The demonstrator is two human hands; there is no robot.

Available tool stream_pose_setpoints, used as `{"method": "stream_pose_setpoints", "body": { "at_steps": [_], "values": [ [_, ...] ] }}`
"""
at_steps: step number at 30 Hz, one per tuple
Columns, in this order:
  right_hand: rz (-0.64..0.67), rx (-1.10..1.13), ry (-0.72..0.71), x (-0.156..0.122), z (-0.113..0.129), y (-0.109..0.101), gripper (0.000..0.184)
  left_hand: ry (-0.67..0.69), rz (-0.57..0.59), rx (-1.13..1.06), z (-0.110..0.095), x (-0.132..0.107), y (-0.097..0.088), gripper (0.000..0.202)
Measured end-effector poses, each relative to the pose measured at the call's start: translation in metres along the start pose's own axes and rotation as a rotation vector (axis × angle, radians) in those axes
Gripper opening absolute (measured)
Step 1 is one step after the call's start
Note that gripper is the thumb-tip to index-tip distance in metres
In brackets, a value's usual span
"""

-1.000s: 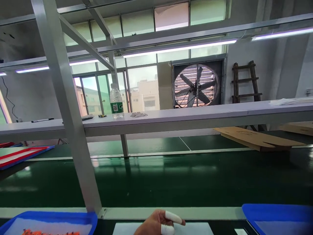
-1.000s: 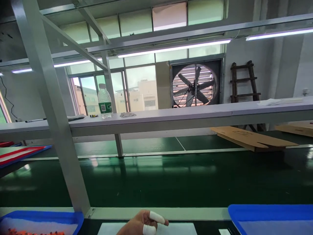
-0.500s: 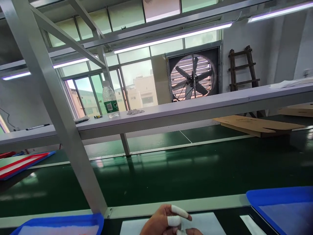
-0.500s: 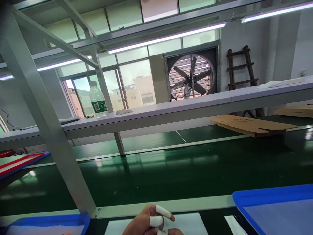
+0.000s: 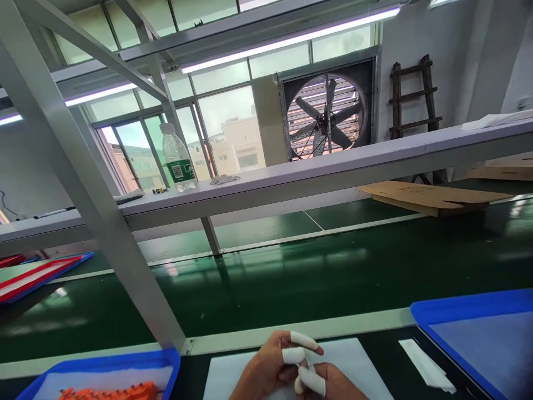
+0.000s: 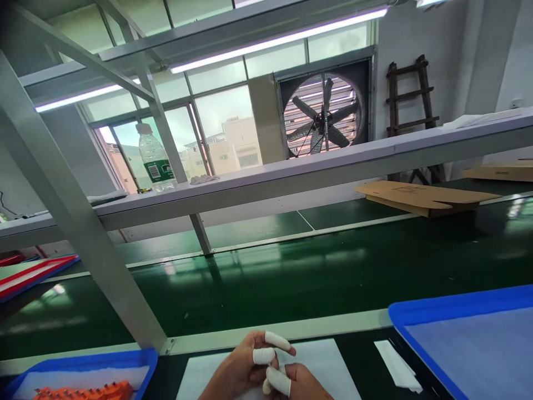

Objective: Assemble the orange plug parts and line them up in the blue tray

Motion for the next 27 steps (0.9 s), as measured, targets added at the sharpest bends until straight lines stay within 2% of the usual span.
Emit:
{"method": "stream_pose_setpoints", "body": {
  "at_steps": [4,8,15,22,27],
  "values": [
    [-0.003,0.102,-0.014,0.002,-0.002,0.006,0.045,-0.004,-0.003,0.013,0.003,0.002,-0.001,0.046],
    [0.048,0.075,-0.05,-0.004,0.007,0.013,0.042,0.018,-0.001,0.026,0.004,0.004,-0.002,0.046],
    [0.117,0.048,-0.035,-0.012,0.013,0.011,0.023,0.037,0.047,0.029,0.008,0.007,-0.005,0.042],
    [0.118,0.043,0.001,-0.015,0.019,0.016,0.026,0.095,0.096,-0.032,0.008,0.007,-0.006,0.048],
    [0.099,0.03,-0.022,-0.013,0.012,0.012,0.035,0.093,0.061,-0.032,0.011,0.008,-0.008,0.042]
  ]
}}
Point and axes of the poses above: each hand's wrist, its own x-axis towards the middle knuckle, its own y-axis out of the palm, z = x × y, the point moved 1 cm from there along x, towards the middle knuckle, and after that the axes turned 8 degrees about z, right-handed, at the moved point
